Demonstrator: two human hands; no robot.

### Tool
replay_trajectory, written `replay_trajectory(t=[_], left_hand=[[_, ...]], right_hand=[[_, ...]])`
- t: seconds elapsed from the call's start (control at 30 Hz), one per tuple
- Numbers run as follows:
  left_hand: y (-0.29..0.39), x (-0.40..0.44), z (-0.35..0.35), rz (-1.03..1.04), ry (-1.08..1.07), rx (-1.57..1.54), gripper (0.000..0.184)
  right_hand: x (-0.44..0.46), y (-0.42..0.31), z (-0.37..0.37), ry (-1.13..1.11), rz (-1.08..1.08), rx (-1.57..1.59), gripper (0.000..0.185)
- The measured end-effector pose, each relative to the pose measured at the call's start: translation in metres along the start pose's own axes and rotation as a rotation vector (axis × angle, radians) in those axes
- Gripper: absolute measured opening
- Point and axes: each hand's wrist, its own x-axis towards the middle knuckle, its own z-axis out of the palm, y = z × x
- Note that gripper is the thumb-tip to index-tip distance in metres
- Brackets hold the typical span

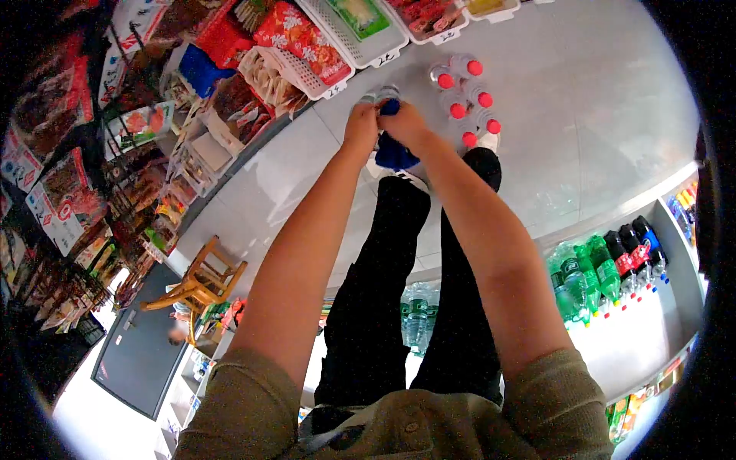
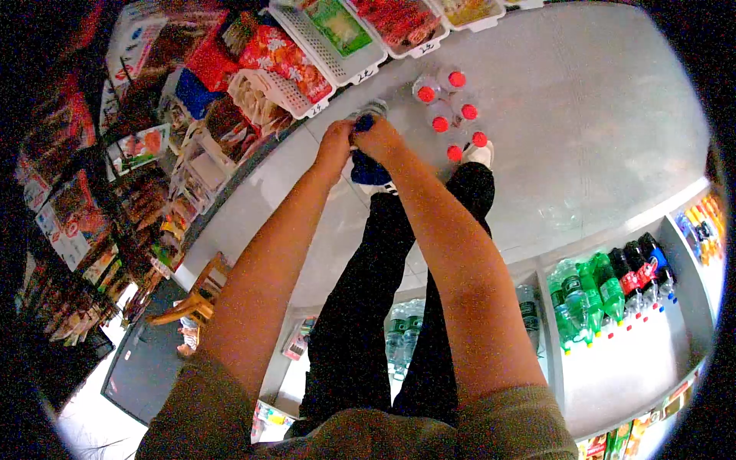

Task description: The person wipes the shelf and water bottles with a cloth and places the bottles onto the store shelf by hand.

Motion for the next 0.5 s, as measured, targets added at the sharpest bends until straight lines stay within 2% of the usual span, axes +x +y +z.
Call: replay_trajectory(t=[0.07,0.1,0.13,0.2,0.27,0.3,0.37,0.4,0.43,0.5], left_hand=[[-0.011,-0.021,-0.005,-0.068,-0.021,-0.267,0.019],[0.006,-0.035,-0.010,-0.059,-0.041,-0.178,0.020],[-0.002,-0.052,-0.016,-0.074,-0.056,-0.072,0.026],[0.004,-0.104,-0.017,0.226,-0.025,0.340,0.042],[0.026,-0.133,-0.019,0.220,-0.038,0.340,0.062],[0.055,-0.146,-0.016,0.267,-0.014,0.315,0.062],[0.068,-0.185,-0.017,0.482,0.006,0.413,0.073],[0.099,-0.210,-0.022,0.399,-0.094,0.396,0.082],[0.110,-0.225,-0.024,0.370,-0.095,0.385,0.083],[0.156,-0.261,-0.028,0.379,-0.055,0.350,0.083]], right_hand=[[-0.017,-0.020,-0.016,-0.020,0.004,-0.044,0.046],[-0.040,-0.043,-0.034,-0.039,-0.028,-0.200,0.045],[-0.062,-0.048,-0.033,-0.074,-0.046,-0.337,0.045],[-0.117,-0.069,-0.056,-0.053,-0.136,-0.364,0.043],[-0.141,-0.083,-0.069,-0.125,-0.139,-0.362,0.040],[-0.163,-0.110,-0.096,-0.128,-0.163,-0.407,0.042],[-0.215,-0.128,-0.104,-0.161,-0.215,-0.412,0.041],[-0.242,-0.149,-0.122,-0.165,-0.277,-0.426,0.039],[-0.261,-0.154,-0.126,-0.158,-0.284,-0.430,0.039],[-0.306,-0.193,-0.156,-0.282,-0.333,-0.447,0.037]])
